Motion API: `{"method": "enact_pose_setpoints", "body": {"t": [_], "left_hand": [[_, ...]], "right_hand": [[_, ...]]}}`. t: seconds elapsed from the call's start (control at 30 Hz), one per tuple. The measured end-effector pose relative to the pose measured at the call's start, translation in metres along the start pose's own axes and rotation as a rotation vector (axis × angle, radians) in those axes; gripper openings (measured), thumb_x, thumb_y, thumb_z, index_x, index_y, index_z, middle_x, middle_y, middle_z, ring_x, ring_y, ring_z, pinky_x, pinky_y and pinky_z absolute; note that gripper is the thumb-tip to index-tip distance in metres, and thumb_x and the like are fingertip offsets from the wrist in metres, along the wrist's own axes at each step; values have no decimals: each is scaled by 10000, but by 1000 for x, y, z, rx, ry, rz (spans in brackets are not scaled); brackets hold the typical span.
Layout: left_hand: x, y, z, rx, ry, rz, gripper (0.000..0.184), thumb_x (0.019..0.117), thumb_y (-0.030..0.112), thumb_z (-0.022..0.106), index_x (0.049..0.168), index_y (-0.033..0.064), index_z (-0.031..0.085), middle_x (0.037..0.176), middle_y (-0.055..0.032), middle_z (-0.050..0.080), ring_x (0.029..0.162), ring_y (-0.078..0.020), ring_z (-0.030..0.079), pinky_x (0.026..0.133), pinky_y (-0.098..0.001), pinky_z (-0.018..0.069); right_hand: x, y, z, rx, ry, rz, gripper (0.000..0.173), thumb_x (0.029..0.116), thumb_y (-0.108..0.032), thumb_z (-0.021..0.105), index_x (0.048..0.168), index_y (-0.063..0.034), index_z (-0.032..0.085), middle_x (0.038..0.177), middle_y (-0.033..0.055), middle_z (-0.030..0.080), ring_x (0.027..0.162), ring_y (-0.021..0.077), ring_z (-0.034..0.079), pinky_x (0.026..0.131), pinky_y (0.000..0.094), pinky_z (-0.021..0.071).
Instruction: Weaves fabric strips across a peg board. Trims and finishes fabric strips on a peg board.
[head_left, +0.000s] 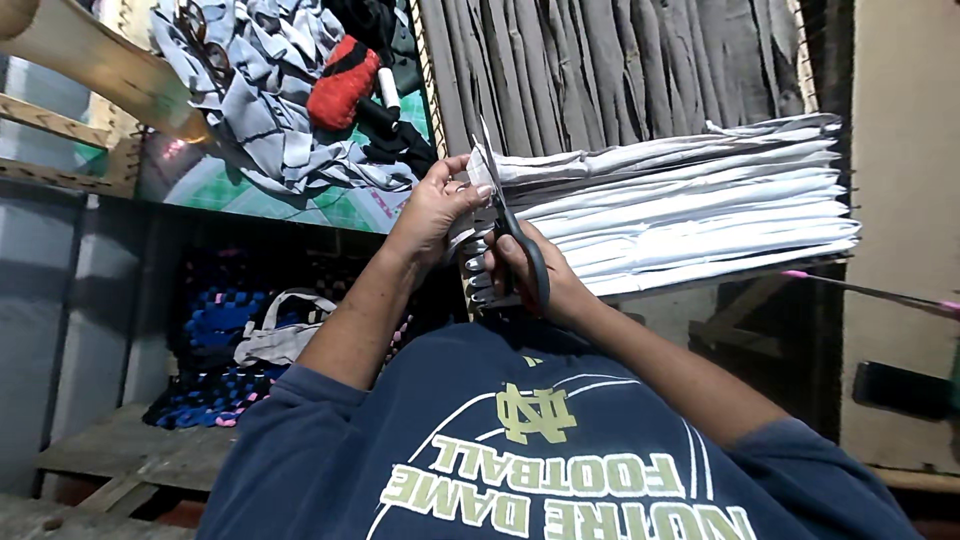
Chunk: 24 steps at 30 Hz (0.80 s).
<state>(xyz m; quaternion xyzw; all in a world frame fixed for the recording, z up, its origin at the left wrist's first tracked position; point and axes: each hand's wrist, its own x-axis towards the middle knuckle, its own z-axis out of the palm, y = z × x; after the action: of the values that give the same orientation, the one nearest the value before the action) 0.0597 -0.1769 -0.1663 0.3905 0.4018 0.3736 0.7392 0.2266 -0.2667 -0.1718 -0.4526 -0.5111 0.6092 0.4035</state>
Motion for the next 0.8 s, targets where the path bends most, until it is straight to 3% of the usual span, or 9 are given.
{"method": "enact_pose_setpoints", "body": {"t": [0.33,0.53,0.8], "left_hand": [[2,0,-1,3,1,0,498,971,-7,616,1424,53,418,1031,-76,671,837,-124,686,775,-289,597],[1,1,-2,46,22,-1,495,967,-4,622,1419,44,424,966,-57,669,797,-109,678,752,-287,596],[0,-1,-4,32,-16,16,479,959,-43,614,1398,35,438,946,-42,660,786,-91,662,758,-264,583]], "right_hand": [[2,-1,1,-46,50,-12,251,1088,-269,488,1153,-34,548,808,-19,637,584,38,588,536,191,525],[3,0,-2,-104,22,-4,248,1087,-272,491,1152,-41,552,792,-2,623,538,47,566,500,197,522],[16,1,-4,0,15,-18,284,1082,-304,476,1156,-39,544,848,-3,637,612,65,610,556,218,554]]}}
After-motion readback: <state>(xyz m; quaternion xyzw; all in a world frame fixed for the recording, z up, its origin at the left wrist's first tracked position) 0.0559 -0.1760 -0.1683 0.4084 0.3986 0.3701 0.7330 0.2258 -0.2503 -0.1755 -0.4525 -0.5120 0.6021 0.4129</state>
